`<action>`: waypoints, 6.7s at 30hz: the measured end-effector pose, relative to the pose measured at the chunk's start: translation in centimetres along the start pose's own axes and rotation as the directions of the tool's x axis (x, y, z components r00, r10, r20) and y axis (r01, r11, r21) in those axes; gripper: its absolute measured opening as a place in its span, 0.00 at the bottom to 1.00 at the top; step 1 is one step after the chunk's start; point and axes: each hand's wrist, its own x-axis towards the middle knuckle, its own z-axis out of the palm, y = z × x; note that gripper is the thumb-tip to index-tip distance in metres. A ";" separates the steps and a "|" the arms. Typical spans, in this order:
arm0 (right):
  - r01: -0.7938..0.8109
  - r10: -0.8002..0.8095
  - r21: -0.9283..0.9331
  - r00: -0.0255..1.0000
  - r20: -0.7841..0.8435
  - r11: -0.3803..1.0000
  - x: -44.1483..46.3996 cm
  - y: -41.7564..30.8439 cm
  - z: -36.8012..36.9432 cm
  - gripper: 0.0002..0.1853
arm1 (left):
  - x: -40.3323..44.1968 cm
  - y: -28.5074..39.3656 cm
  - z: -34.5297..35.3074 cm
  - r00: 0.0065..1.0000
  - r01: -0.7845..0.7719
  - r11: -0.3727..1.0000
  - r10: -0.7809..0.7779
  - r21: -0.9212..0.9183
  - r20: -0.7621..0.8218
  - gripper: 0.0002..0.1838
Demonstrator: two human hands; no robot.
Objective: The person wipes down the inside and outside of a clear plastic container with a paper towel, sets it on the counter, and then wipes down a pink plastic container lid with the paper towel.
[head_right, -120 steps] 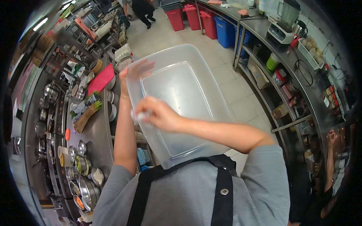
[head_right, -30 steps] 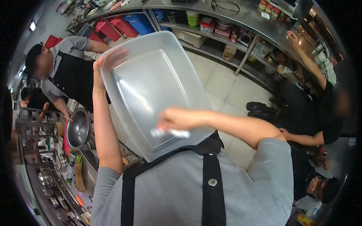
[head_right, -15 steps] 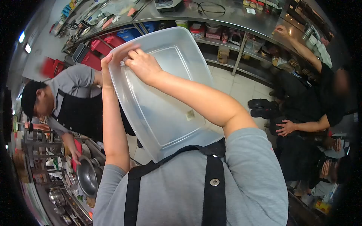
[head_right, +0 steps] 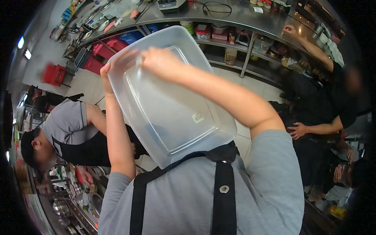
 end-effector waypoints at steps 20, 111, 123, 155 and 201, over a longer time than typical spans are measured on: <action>-0.062 0.176 -0.453 0.961 0.214 0.889 -7.3 5.7 -5.3 0.10 | 3.8 0.3 3.3 0.989 0.138 0.913 -0.148 0.384 -0.003 0.38; -0.201 0.382 0.929 0.868 0.316 -0.311 15.5 47.7 4.6 0.26 | 16.8 -10.4 -1.7 0.357 0.007 1.000 0.021 0.025 -0.934 0.28; 0.040 0.598 0.969 0.793 0.119 -0.246 15.2 47.6 6.2 0.20 | 14.3 -14.0 -6.8 0.441 -0.032 0.838 -0.477 -0.544 -0.760 0.19; 0.301 -0.065 0.361 0.839 -0.540 0.883 18.2 32.6 2.3 0.06 | 15.2 -13.9 -2.8 0.288 -0.253 0.792 -0.487 -0.556 -0.825 0.29; -0.319 -0.097 0.867 0.947 0.305 -0.383 19.3 25.8 1.1 0.14 | 17.6 -12.9 -1.7 -0.021 -0.256 0.931 -0.273 -0.259 -0.962 0.32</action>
